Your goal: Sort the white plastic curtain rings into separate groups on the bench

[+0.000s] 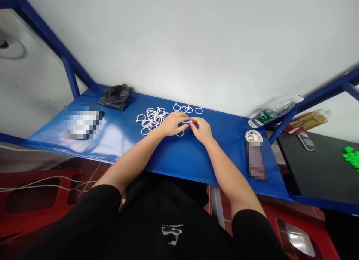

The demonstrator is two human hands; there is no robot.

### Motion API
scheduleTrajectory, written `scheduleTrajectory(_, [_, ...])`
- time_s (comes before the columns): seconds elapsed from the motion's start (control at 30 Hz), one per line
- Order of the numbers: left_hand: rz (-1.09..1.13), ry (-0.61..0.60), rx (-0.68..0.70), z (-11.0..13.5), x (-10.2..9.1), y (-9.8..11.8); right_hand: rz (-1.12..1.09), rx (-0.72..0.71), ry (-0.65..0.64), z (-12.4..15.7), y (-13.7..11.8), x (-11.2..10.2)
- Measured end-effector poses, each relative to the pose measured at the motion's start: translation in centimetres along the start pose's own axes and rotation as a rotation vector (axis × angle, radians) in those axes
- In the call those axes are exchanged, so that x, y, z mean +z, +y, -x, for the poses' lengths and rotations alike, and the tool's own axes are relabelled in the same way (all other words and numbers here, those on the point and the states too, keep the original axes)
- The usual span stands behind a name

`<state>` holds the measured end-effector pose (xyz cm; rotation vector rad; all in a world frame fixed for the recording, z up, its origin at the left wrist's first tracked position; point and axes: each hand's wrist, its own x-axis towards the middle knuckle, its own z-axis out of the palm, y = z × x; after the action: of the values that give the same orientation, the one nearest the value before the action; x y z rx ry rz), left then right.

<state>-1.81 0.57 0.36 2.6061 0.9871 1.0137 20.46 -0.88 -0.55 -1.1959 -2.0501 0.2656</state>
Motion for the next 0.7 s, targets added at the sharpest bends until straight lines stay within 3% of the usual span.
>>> scheduleTrajectory(0.27, [-0.027,-0.032,-0.035,-0.04,0.72,-0.58,0.017,-0.011,-0.011,0.01,-0.23,-0.04])
scheduleTrajectory(0.7, [0.052,-0.001,0.035,-0.20,0.19,-0.56,-0.028,-0.007,0.004,0.13,0.22,0.23])
